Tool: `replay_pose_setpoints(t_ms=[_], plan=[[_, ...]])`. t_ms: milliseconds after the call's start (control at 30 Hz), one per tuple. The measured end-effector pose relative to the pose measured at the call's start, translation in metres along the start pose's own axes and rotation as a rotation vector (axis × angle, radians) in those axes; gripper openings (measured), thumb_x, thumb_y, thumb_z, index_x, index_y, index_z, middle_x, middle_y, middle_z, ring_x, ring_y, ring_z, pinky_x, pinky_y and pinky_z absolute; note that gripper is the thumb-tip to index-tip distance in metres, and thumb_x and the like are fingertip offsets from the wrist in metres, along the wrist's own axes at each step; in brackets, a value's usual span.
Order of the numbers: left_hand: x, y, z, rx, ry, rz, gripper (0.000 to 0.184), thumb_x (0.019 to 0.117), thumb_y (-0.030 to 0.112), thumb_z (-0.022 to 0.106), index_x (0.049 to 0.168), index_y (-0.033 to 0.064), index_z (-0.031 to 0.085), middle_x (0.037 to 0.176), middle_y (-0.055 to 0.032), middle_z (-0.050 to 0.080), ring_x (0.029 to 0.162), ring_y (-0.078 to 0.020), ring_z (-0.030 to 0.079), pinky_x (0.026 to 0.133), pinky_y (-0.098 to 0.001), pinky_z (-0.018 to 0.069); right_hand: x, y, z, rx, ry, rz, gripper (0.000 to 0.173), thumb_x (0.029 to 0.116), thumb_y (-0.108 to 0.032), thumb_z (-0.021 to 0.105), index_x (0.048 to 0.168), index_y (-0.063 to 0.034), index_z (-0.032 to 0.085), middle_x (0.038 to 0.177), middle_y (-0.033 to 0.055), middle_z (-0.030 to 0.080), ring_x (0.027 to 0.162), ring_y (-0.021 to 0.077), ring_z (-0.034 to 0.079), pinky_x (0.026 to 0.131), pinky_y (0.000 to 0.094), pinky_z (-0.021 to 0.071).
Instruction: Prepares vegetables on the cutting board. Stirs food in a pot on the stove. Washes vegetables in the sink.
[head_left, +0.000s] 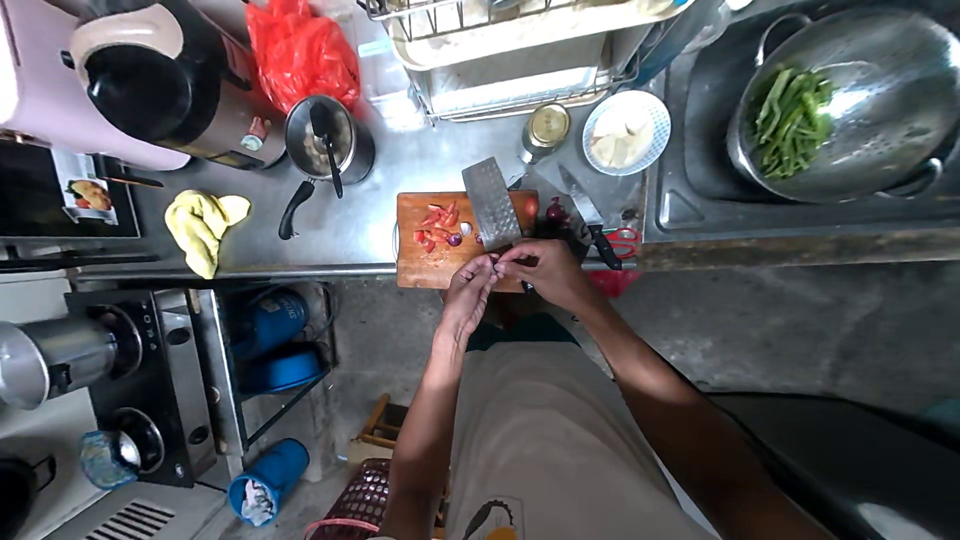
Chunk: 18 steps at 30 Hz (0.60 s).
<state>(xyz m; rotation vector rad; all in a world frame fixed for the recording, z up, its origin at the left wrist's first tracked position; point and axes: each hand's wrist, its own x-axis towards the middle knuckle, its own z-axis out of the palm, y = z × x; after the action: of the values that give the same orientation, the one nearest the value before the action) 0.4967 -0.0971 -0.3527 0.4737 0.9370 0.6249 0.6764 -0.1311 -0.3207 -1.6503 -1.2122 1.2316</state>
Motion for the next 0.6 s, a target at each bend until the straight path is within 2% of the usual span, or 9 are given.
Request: replay_pose_setpoints(t_ms=[100,300,467,600], plan=[[0.0,-0.002,-0.001,-0.009,-0.006,-0.004,0.018,0.1052,0.007,0.052,0.113,0.0068,0.068,0.108,-0.0031,0.069,0.094,-0.0099,0.067,0.089,-0.0269,0.0563,-0.001,-0.002,-0.001,0.006,-0.01,-0.001,0.008,0.0934,-0.018,0.077,0.098,-0.0116,0.078,0.096,0.0031,0.074,0.08,0.0128,0.071,0.073,0.0337,0.0621],[0.0,-0.005,-0.003,-0.054,-0.009,-0.008,0.019,0.1053,0.006,0.051,0.113,0.0069,0.068,0.107,-0.0028,0.069,0.094,-0.0098,0.067,0.09,-0.0266,0.056,-0.002,-0.003,0.001,0.012,-0.011,0.007,0.007,0.0943,-0.017,0.076,0.099,-0.0116,0.078,0.096,0.0024,0.074,0.079,0.0113,0.07,0.071,0.0319,0.0617],[0.0,-0.008,-0.006,-0.132,-0.05,-0.006,0.019,0.1046,0.007,0.053,0.117,0.0102,0.067,0.106,-0.0016,0.068,0.093,-0.0087,0.066,0.088,-0.0252,0.0558,-0.006,-0.001,0.005,-0.069,0.022,-0.076,0.013,0.0971,-0.023,0.073,0.103,-0.0135,0.079,0.105,0.0006,0.073,0.092,0.0095,0.07,0.082,0.0312,0.0607],[0.0,-0.009,-0.006,-0.142,-0.063,0.009,0.02,0.1048,0.007,0.053,0.119,0.0119,0.066,0.107,-0.0009,0.068,0.095,-0.0085,0.066,0.09,-0.0259,0.0557,-0.011,-0.002,0.01,-0.142,0.085,-0.134,0.013,0.0959,-0.022,0.074,0.104,-0.013,0.079,0.107,0.0024,0.073,0.092,0.0105,0.07,0.082,0.0309,0.0608]])
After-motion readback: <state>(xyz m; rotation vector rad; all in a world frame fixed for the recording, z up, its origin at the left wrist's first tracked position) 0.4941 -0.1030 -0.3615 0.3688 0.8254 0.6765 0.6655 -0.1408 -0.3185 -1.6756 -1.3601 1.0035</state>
